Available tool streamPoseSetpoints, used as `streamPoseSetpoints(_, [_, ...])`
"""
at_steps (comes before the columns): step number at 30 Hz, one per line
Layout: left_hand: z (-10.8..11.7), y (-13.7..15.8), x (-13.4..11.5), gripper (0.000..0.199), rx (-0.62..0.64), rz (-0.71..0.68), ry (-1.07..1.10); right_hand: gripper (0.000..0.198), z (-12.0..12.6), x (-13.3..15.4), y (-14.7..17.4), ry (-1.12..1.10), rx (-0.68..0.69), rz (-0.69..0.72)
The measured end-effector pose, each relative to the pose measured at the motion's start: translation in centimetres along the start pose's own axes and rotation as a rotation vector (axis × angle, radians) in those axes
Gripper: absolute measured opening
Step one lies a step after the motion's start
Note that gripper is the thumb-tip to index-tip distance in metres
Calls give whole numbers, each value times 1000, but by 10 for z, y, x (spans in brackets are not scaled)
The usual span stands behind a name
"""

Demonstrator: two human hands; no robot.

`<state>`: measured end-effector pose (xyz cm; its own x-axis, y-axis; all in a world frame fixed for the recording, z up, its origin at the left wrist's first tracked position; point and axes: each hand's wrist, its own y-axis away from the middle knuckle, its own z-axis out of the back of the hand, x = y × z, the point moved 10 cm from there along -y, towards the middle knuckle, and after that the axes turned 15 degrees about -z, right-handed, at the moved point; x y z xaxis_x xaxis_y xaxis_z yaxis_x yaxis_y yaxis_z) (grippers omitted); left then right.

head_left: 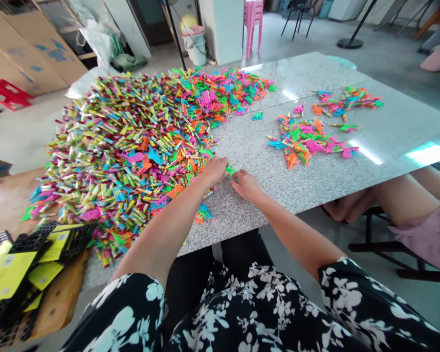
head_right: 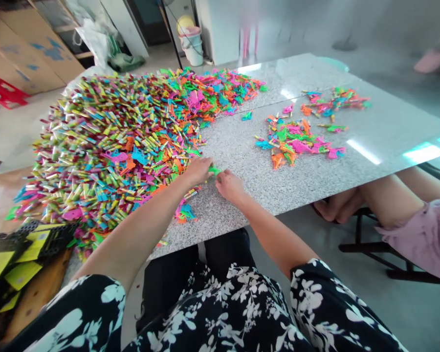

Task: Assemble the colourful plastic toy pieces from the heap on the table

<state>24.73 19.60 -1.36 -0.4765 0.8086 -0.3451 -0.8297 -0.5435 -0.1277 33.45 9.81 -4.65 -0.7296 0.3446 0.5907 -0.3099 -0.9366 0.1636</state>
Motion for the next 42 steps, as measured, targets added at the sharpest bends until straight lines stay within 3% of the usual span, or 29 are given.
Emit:
streamPoseSetpoints(3, [21,14,18,20,-175,93,119,38,-13,25,-2,164,13,-1])
streamPoseSetpoints(9, [50,64,55,28,-619,362,475,47,-32,66,-3,234,28,3])
streamPoseSetpoints(13, [32,92,64,29,-700,499,866,37,-43,76,-7,206,46,-46])
streamPoseSetpoints(17, [29,116,61,34,-764,516,1009,25,-40,63,-13,-18,25,-131])
streamPoseSetpoints(22, [27,124,47,44,-745,462,1135,16,-36,53,-5,-750,191,-77])
streamPoseSetpoints(24, [25,123,40,49,-707,446,1175,19,-32,52,-1,-922,254,-49])
streamPoseSetpoints(35, [25,119,25,59,-634,406,1232,26,-6,43,1,-1050,356,-57])
streamPoseSetpoints(39, [22,120,24,53,-589,413,1152,25,-4,43,4,-1077,397,-87])
streamPoseSetpoints(42, [30,118,17,47,-522,343,987,22,-4,43,4,-1099,431,-106])
